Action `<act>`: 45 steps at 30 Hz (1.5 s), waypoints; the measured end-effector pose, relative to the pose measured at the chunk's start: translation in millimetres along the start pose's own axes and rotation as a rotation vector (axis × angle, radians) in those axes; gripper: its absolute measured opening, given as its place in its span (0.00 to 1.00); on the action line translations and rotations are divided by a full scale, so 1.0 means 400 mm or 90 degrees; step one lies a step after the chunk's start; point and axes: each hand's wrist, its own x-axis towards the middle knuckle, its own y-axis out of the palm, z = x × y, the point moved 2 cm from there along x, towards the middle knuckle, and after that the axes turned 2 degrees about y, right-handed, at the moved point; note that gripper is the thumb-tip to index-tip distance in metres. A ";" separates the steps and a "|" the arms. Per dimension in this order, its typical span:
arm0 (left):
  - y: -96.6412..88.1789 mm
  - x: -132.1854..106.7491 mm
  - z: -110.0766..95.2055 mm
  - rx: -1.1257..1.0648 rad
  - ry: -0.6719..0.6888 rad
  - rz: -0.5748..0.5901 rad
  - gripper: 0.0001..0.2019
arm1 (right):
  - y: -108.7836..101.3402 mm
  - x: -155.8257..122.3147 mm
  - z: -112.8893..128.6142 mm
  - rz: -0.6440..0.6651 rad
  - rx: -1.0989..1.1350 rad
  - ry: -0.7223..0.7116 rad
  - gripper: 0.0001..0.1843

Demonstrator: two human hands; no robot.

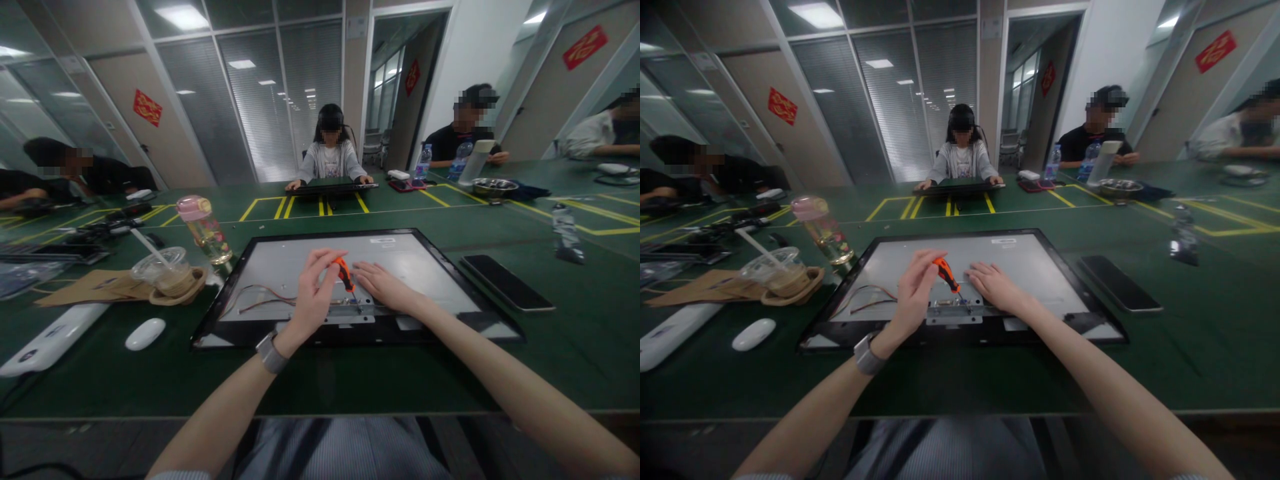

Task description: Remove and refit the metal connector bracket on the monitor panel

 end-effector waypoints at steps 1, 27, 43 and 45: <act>0.001 0.000 -0.002 -0.010 -0.001 0.007 0.13 | 0.000 0.000 0.000 -0.001 0.001 -0.002 0.30; 0.004 -0.002 -0.011 -0.033 0.005 0.030 0.16 | -0.003 0.000 0.006 -0.018 -0.009 -0.004 0.29; 0.011 -0.005 -0.018 -0.007 0.017 0.029 0.13 | 0.000 0.002 0.001 -0.016 -0.012 -0.004 0.29; 0.010 -0.004 -0.014 -0.007 0.007 0.010 0.11 | -0.002 0.001 0.002 -0.016 -0.005 -0.006 0.29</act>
